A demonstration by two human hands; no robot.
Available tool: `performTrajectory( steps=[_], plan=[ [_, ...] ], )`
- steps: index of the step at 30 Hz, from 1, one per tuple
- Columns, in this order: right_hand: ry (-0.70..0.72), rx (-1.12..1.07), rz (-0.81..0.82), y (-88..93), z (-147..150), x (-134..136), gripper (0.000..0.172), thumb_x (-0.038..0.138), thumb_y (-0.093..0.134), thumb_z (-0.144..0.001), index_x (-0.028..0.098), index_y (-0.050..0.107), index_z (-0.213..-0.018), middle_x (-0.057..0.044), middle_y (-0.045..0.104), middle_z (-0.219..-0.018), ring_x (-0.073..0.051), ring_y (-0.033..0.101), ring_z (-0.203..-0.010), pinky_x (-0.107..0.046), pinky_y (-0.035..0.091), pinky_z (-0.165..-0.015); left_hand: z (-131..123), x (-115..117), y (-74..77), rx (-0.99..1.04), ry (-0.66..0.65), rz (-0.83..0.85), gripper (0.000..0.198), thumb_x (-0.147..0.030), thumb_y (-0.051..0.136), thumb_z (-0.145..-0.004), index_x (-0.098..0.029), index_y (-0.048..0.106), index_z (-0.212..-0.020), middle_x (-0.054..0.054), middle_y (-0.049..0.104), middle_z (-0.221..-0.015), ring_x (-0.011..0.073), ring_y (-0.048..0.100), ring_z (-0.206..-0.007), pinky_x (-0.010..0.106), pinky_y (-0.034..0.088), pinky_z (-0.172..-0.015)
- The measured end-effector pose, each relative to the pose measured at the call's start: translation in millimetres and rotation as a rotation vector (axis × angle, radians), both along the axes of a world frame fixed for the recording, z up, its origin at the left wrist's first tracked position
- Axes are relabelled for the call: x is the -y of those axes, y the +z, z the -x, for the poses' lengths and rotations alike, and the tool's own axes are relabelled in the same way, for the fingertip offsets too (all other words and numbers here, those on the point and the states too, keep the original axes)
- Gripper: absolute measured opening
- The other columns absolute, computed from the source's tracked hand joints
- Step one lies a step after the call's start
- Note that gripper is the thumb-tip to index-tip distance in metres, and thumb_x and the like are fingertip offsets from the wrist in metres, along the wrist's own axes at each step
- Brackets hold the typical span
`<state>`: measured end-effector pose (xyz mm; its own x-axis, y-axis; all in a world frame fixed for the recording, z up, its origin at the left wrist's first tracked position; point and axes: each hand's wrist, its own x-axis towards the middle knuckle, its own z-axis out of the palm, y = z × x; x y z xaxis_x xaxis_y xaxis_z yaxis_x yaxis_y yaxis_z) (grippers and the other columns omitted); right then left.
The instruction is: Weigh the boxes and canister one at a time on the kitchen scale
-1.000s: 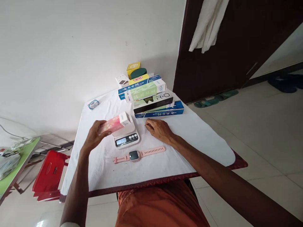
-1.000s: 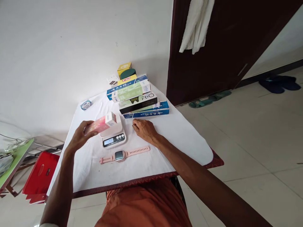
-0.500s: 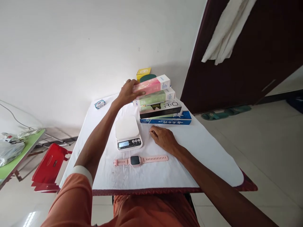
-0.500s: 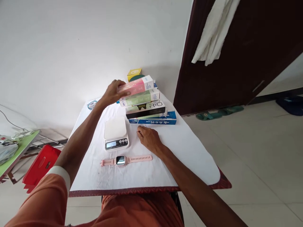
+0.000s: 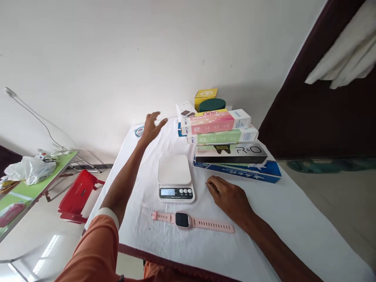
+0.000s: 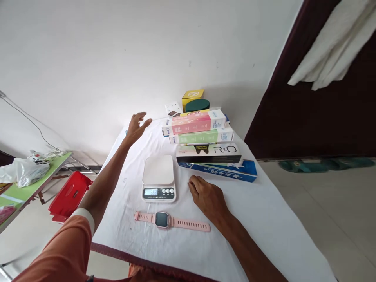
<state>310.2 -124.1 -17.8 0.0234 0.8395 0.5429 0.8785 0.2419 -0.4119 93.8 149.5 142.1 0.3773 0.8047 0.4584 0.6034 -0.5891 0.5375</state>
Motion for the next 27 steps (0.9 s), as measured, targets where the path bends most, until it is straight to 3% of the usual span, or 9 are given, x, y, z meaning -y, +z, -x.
performTrajectory(
  steps=[4,7,14,20,24,27],
  plan=[
    [-0.006,0.030,-0.048,-0.6,1,-1,0.032,0.026,0.043,-0.108,0.024,0.064,-0.084,-0.001,0.073,-0.073,-0.016,0.063,-0.052,-0.028,0.041,-0.051,63,-42,-27.9,-0.105,0.460,0.131,0.063,-0.047,0.072,-0.094,-0.017,0.053,-0.146,0.025,0.047,-0.154,0.0394,0.048,-0.146,0.053,0.040,-0.118],
    [-0.022,0.044,-0.073,0.4,1,-3,0.032,0.025,0.044,-0.108,0.024,0.066,-0.085,-0.001,0.074,-0.073,-0.016,0.063,-0.050,-0.028,0.042,-0.048,91,-66,-45.2,-0.223,0.608,0.236,0.076,-0.047,0.075,-0.090,-0.016,0.045,-0.153,0.030,0.040,-0.161,0.0460,0.038,-0.153,0.060,0.035,-0.119],
    [-0.023,0.033,-0.092,5.0,-1,-5,0.032,0.027,0.044,-0.109,0.026,0.069,-0.089,-0.001,0.079,-0.078,-0.016,0.070,-0.052,-0.027,0.049,-0.047,104,-115,-68.5,-0.416,0.576,0.350,0.090,-0.058,0.072,-0.089,-0.018,0.035,-0.161,0.028,0.032,-0.172,0.0445,0.032,-0.158,0.055,0.033,-0.121],
    [-0.036,0.022,-0.078,4.4,-3,-5,0.033,0.029,0.045,-0.109,0.027,0.073,-0.093,-0.004,0.082,-0.084,-0.018,0.075,-0.059,-0.028,0.053,-0.049,102,-148,-73.6,-0.483,0.565,0.414,0.073,-0.050,0.073,-0.089,-0.014,0.049,-0.147,0.029,0.044,-0.161,0.0440,0.039,-0.154,0.055,0.033,-0.120],
    [-0.042,0.043,-0.117,7.0,-2,-7,0.032,0.027,0.044,-0.111,0.025,0.070,-0.093,-0.001,0.080,-0.080,-0.013,0.072,-0.055,-0.025,0.051,-0.049,105,-147,-75.4,-0.490,0.560,0.436,0.060,-0.055,0.074,-0.085,-0.017,0.057,-0.128,0.026,0.053,-0.151,0.0443,0.043,-0.148,0.053,0.037,-0.115],
    [-0.040,0.078,-0.156,9.8,-2,-8,0.030,0.024,0.044,-0.112,0.022,0.067,-0.093,0.002,0.078,-0.077,-0.010,0.068,-0.052,-0.022,0.047,-0.050,114,-125,-80.4,-0.438,0.549,0.412,0.053,-0.056,0.075,-0.084,-0.021,0.057,-0.119,0.020,0.059,-0.142,0.0406,0.049,-0.142,0.050,0.040,-0.111]
  ],
)
